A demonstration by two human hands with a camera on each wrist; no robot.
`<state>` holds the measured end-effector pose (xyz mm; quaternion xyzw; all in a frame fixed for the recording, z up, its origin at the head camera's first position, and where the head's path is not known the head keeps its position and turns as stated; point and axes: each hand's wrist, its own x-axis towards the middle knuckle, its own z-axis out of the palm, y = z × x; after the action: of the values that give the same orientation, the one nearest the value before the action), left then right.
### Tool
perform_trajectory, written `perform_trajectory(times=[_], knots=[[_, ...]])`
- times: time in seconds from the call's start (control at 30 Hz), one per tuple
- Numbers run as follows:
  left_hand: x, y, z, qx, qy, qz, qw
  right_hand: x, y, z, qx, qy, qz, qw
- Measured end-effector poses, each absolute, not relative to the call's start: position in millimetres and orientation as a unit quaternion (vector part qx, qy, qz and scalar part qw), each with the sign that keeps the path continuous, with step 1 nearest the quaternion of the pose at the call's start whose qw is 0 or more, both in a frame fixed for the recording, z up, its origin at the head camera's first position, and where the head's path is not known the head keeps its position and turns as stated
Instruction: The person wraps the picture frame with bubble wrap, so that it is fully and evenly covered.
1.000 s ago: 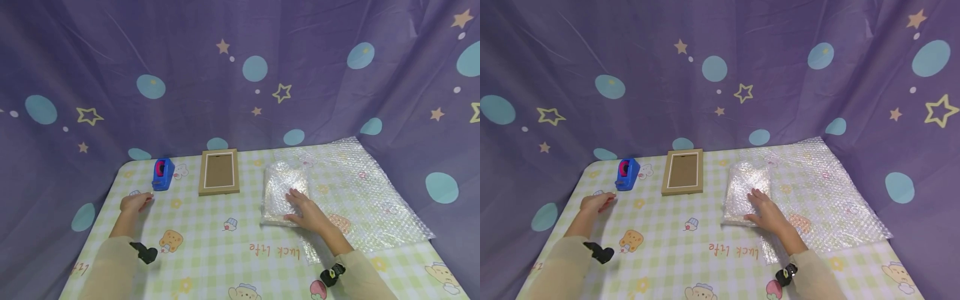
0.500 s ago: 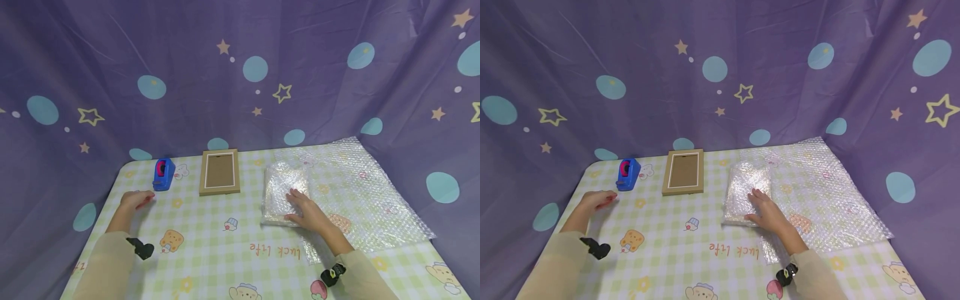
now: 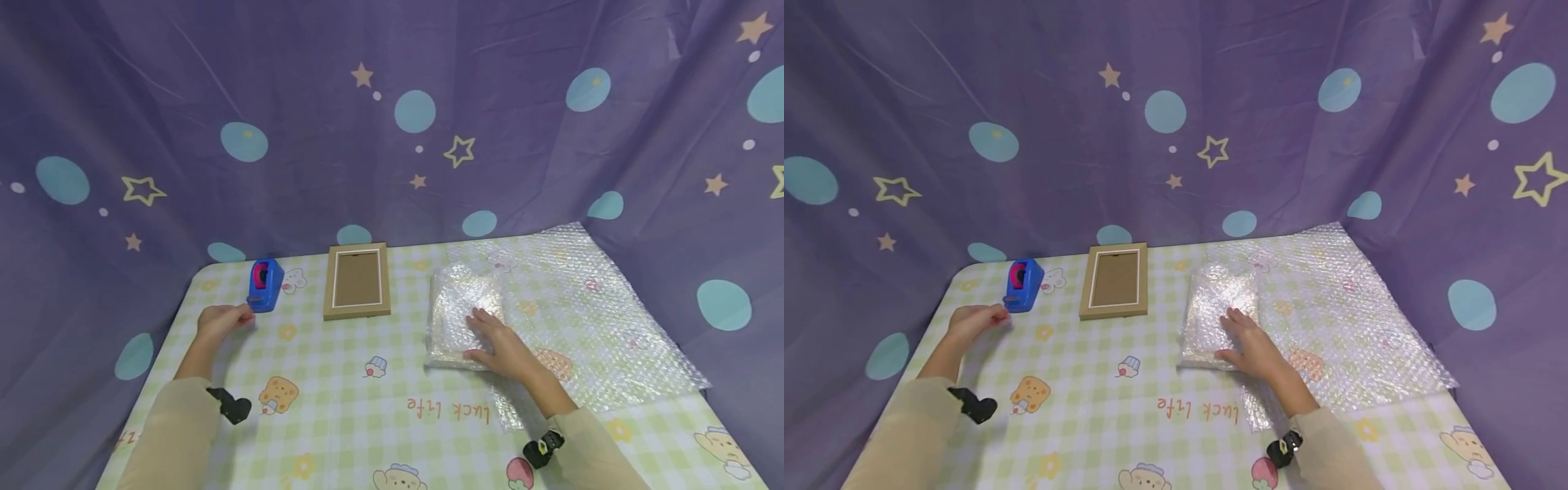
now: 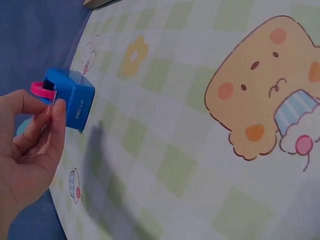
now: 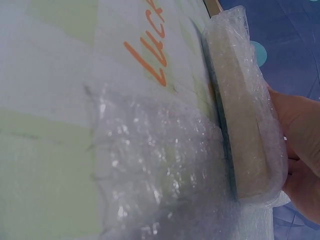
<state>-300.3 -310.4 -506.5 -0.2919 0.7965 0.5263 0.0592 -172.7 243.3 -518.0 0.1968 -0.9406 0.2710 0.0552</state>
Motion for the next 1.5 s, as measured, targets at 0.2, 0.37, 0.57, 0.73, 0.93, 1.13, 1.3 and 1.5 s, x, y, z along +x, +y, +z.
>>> perform_trajectory(times=[0.2,0.37,0.57,0.73,0.93,1.13,1.3,1.5], knots=[[-281,-296,-481,-0.279,0.768,0.569,0.091,-173,244,-516,0.197,-0.942,0.265,0.06],[-279,-300,-484,-0.266,0.765,0.571,0.13,-173,244,-515,0.201,-0.941,0.265,0.064],[-277,-303,-483,-0.248,0.737,0.606,0.167,-173,244,-514,0.198,-0.941,0.27,0.058],[-274,-304,-481,-0.255,0.71,0.628,0.188,-172,244,-515,0.196,-0.941,0.27,0.056],[-272,-303,-482,-0.302,0.704,0.62,0.168,-171,244,-516,0.197,-0.94,0.273,0.056],[-274,-300,-478,-0.328,0.698,0.616,0.158,-171,244,-516,0.199,-0.938,0.277,0.061],[-275,-298,-475,-0.313,0.718,0.596,0.178,-171,244,-515,0.196,-0.938,0.281,0.05],[-277,-296,-476,-0.325,0.739,0.567,0.162,-171,244,-516,0.194,-0.939,0.279,0.048]])
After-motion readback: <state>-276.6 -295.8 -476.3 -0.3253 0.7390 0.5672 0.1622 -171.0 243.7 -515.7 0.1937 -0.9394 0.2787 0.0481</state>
